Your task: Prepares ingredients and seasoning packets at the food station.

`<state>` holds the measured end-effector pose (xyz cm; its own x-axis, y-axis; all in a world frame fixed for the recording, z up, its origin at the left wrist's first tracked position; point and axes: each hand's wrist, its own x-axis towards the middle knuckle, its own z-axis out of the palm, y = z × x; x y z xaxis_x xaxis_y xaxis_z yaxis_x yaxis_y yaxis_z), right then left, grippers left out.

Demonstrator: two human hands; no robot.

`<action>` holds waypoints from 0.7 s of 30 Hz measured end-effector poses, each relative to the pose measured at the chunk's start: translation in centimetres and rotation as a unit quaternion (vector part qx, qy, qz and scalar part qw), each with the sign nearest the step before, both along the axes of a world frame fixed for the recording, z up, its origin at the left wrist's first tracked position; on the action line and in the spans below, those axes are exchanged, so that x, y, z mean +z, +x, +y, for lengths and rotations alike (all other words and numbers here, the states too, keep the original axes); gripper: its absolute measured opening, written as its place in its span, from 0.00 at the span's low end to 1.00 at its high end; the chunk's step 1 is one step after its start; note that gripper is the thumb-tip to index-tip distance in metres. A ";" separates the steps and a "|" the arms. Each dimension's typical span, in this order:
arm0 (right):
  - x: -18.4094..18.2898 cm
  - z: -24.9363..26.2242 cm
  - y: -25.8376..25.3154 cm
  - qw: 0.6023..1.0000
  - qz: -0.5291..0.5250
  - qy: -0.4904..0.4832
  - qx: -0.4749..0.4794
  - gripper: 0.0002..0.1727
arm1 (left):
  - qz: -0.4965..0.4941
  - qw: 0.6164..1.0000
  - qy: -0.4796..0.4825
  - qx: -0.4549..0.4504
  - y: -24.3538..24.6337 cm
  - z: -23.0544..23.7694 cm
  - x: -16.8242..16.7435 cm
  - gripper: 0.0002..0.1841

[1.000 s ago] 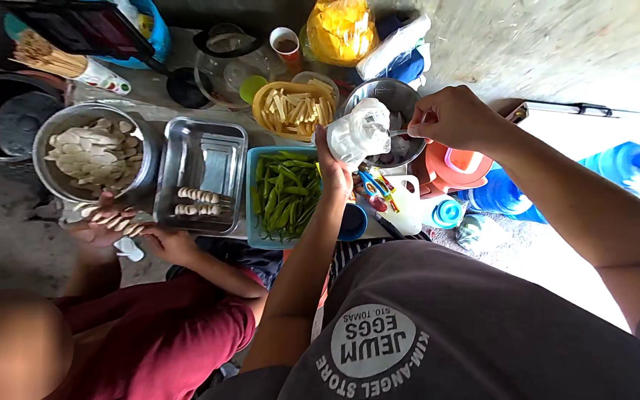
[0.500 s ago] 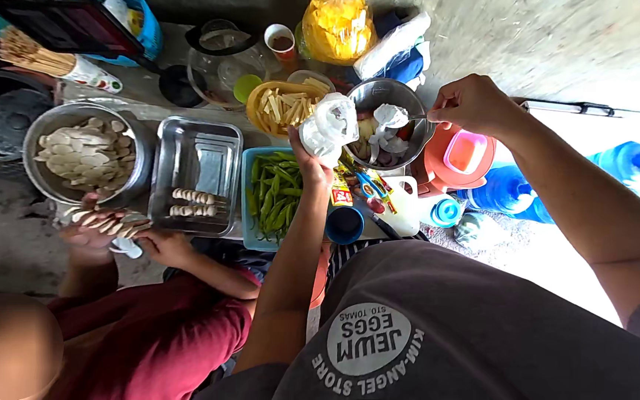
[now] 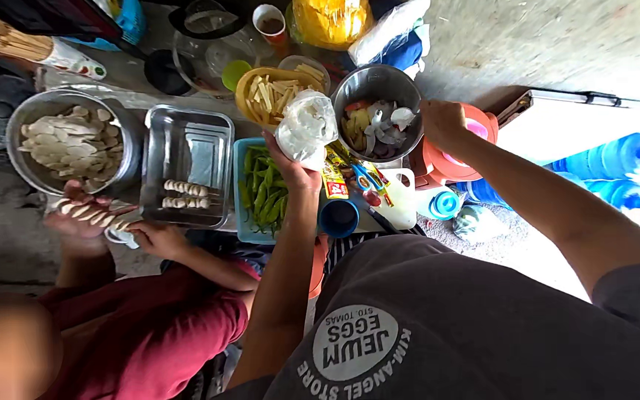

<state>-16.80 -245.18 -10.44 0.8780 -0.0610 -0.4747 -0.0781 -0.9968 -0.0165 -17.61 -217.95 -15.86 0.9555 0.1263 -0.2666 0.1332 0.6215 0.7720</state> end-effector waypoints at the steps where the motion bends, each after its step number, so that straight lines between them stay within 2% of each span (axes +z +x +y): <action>1: -1.0 0.0 -0.2 0.999 -0.015 -0.003 0.033 0.21 | 0.006 1.000 0.002 0.002 -0.2 -0.2 0.2 0.35; 3: -2.1 -0.1 -0.6 0.997 -0.031 -0.002 0.077 0.23 | 0.018 1.000 0.003 0.001 -0.4 -0.5 0.5 0.36; 5: -1.6 0.0 -1.1 0.997 -0.028 -0.005 0.069 0.23 | 0.028 1.000 0.005 -0.007 -0.7 -0.8 0.7 0.36; 7: 0.6 0.1 -1.5 0.999 -0.033 0.012 0.017 0.23 | 0.033 0.999 0.006 -0.010 -0.8 -1.1 0.9 0.36; 9: 3.9 -0.2 -1.8 0.997 -0.064 0.041 -0.032 0.17 | 0.027 1.000 0.000 -0.013 -0.9 -1.4 1.1 0.35; 11: 7.6 -0.7 -2.7 0.987 -0.123 0.097 -0.047 0.18 | 0.016 1.000 -0.011 -0.014 -0.9 -1.9 1.4 0.34; 14: 11.3 0.1 -5.0 0.961 -0.221 0.167 0.018 0.16 | -0.013 0.999 -0.002 -0.033 -1.1 -2.7 1.3 0.33; 16: 12.2 1.9 -6.6 0.955 -0.236 0.158 0.084 0.15 | -0.008 0.999 0.015 -0.046 -1.3 -3.4 1.6 0.32; 21: 10.2 4.9 -7.8 0.910 -0.356 0.073 0.201 0.07 | -0.005 0.995 0.049 -0.082 -2.2 -4.7 3.0 0.33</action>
<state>-24.64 -240.27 -0.24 0.9037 0.3501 0.2466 0.3736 -0.9260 -0.0547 -19.82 -222.67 -12.82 0.9678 -0.0063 -0.2518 0.2191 0.5143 0.8291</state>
